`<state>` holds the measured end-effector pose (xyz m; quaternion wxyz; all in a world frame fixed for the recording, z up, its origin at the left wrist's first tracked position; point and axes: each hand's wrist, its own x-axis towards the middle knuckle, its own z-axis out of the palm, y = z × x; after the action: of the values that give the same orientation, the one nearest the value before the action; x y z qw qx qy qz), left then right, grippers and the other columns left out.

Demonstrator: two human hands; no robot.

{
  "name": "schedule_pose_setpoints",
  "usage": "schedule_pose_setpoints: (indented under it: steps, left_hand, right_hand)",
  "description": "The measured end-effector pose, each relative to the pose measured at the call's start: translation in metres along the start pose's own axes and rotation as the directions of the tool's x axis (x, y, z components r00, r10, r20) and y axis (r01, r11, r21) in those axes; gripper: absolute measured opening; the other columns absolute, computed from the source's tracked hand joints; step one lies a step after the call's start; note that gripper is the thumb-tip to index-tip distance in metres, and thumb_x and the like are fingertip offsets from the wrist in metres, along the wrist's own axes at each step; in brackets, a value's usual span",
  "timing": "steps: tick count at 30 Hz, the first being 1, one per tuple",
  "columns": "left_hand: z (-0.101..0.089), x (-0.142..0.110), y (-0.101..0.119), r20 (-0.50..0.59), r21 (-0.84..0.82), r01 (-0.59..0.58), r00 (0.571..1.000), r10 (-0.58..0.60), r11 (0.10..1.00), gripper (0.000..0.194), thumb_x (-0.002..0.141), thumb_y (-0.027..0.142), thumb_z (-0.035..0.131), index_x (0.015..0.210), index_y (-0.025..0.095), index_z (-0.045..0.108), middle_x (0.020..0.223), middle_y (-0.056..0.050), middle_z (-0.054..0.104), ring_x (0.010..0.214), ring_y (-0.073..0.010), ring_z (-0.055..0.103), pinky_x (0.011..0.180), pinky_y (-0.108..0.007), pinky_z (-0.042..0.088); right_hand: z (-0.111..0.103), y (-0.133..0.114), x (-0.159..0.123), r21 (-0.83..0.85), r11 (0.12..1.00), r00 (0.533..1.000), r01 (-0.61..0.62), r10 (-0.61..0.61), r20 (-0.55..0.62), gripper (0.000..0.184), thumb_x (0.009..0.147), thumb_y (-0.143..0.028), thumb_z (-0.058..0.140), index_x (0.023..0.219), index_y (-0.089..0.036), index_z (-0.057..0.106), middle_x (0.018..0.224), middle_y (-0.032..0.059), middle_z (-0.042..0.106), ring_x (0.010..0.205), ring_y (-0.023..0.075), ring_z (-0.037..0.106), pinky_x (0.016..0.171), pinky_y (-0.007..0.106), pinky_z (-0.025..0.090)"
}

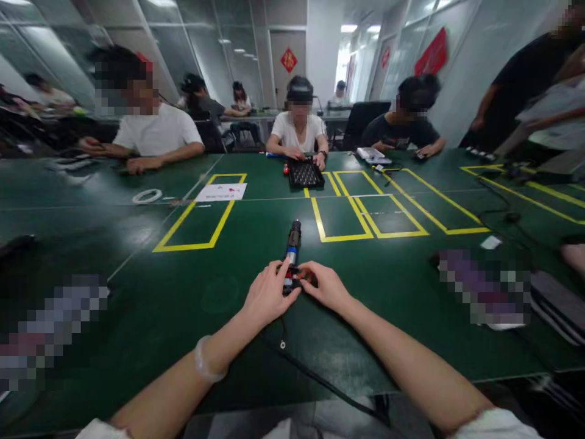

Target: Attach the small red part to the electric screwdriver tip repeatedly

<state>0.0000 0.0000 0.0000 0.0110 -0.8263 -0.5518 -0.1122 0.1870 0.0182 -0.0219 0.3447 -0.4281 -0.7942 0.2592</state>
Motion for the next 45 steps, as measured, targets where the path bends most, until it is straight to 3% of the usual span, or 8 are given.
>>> schedule_pose_setpoints:
  steps: [4, 9, 13, 18, 25, 35, 42, 45]
  left_hand:
    - [-0.001, 0.001, -0.004, -0.001, 0.014, 0.039, 0.999, -0.039, 0.999, 0.065, 0.089, 0.055, 0.042, 0.144, 0.021, 0.031, 0.118, -0.011, 0.049, 0.098, -0.0238, 0.054, 0.081, -0.034, 0.045]
    - [-0.004, 0.004, -0.015, 0.022, 0.026, 0.056, 0.998, -0.056, 0.998, 0.062, 0.09, 0.052, 0.042, 0.144, 0.024, 0.031, 0.114, -0.011, 0.049, 0.094, -0.0229, 0.054, 0.076, -0.032, 0.045]
    - [-0.009, 0.005, -0.023, 0.039, 0.053, -0.001, 0.999, -0.002, 0.999, 0.059, 0.091, 0.05, 0.041, 0.145, 0.029, 0.029, 0.111, -0.01, 0.049, 0.094, -0.0233, 0.052, 0.074, -0.032, 0.045]
    - [-0.013, 0.008, -0.038, 0.05, 0.121, 0.002, 0.999, -0.008, 0.993, 0.059, 0.091, 0.047, 0.043, 0.145, 0.031, 0.03, 0.112, -0.011, 0.048, 0.093, -0.0237, 0.051, 0.076, -0.033, 0.045]
    - [-0.012, 0.015, -0.11, 0.093, 0.138, 0.194, 0.974, -0.208, 0.971, 0.064, 0.09, 0.056, 0.035, 0.147, 0.028, 0.028, 0.124, -0.015, 0.044, 0.104, -0.0311, 0.05, 0.083, -0.041, 0.045]
    - [-0.019, 0.005, -0.229, 0.124, 0.161, 0.481, 0.857, -0.501, 0.862, 0.069, 0.089, 0.06, 0.029, 0.148, 0.023, 0.025, 0.129, -0.02, 0.042, 0.112, -0.0364, 0.047, 0.088, -0.046, 0.041]
    - [-0.037, -0.011, -0.264, 0.092, 0.249, 0.608, 0.76, -0.643, 0.754, 0.068, 0.092, 0.058, 0.025, 0.148, 0.019, 0.025, 0.135, -0.022, 0.041, 0.115, -0.0374, 0.045, 0.091, -0.047, 0.036]
    - [-0.039, -0.015, -0.261, 0.045, 0.288, 0.613, 0.759, -0.65, 0.736, 0.064, 0.094, 0.055, 0.022, 0.146, 0.02, 0.029, 0.135, -0.022, 0.044, 0.115, -0.0382, 0.046, 0.095, -0.05, 0.032]
  right_hand:
    - [-0.002, -0.001, -0.001, 0.125, 0.992, 0.998, 0.025, -0.032, 0.054, 0.035, 0.083, -0.011, 0.055, 0.116, -0.02, 0.052, 0.097, 0.0031, 0.068, 0.075, 0.0128, 0.062, 0.073, 0.026, 0.049]
    - [-0.003, -0.003, -0.001, 0.296, 0.955, 0.985, 0.037, -0.085, 0.153, 0.046, 0.082, -0.011, 0.057, 0.126, -0.021, 0.045, 0.11, 0.0059, 0.067, 0.095, 0.016, 0.064, 0.088, 0.032, 0.048]
    - [-0.003, -0.004, -0.001, 0.305, 0.951, 0.98, 0.044, -0.1, 0.172, 0.052, 0.082, -0.012, 0.059, 0.13, -0.022, 0.043, 0.115, 0.0059, 0.066, 0.107, 0.018, 0.06, 0.095, 0.036, 0.044]
    - [-0.003, -0.001, 0.0, 0.276, 0.961, 0.988, 0.017, -0.059, 0.142, 0.04, 0.083, -0.014, 0.059, 0.122, -0.021, 0.051, 0.107, 0.0052, 0.068, 0.1, 0.0171, 0.062, 0.093, 0.035, 0.046]
    - [-0.003, 0.003, 0.0, 0.293, 0.956, 0.993, -0.016, -0.02, 0.119, 0.028, 0.084, -0.014, 0.058, 0.111, -0.018, 0.06, 0.1, 0.0053, 0.068, 0.093, 0.0161, 0.063, 0.088, 0.032, 0.048]
    - [-0.003, 0.004, 0.0, 0.283, 0.959, 0.993, -0.008, -0.025, 0.115, 0.021, 0.084, -0.013, 0.057, 0.104, -0.017, 0.063, 0.096, 0.0046, 0.068, 0.088, 0.0158, 0.064, 0.083, 0.03, 0.05]
    - [-0.004, 0.003, 0.001, 0.266, 0.964, 0.992, -0.012, -0.023, 0.127, 0.02, 0.085, -0.014, 0.057, 0.104, -0.016, 0.064, 0.097, 0.0049, 0.068, 0.088, 0.0158, 0.064, 0.083, 0.029, 0.05]
    - [-0.006, 0.002, 0.0, 0.279, 0.96, 0.991, -0.017, -0.021, 0.133, 0.02, 0.085, -0.014, 0.058, 0.103, -0.017, 0.064, 0.098, 0.0046, 0.068, 0.088, 0.0156, 0.064, 0.083, 0.029, 0.05]
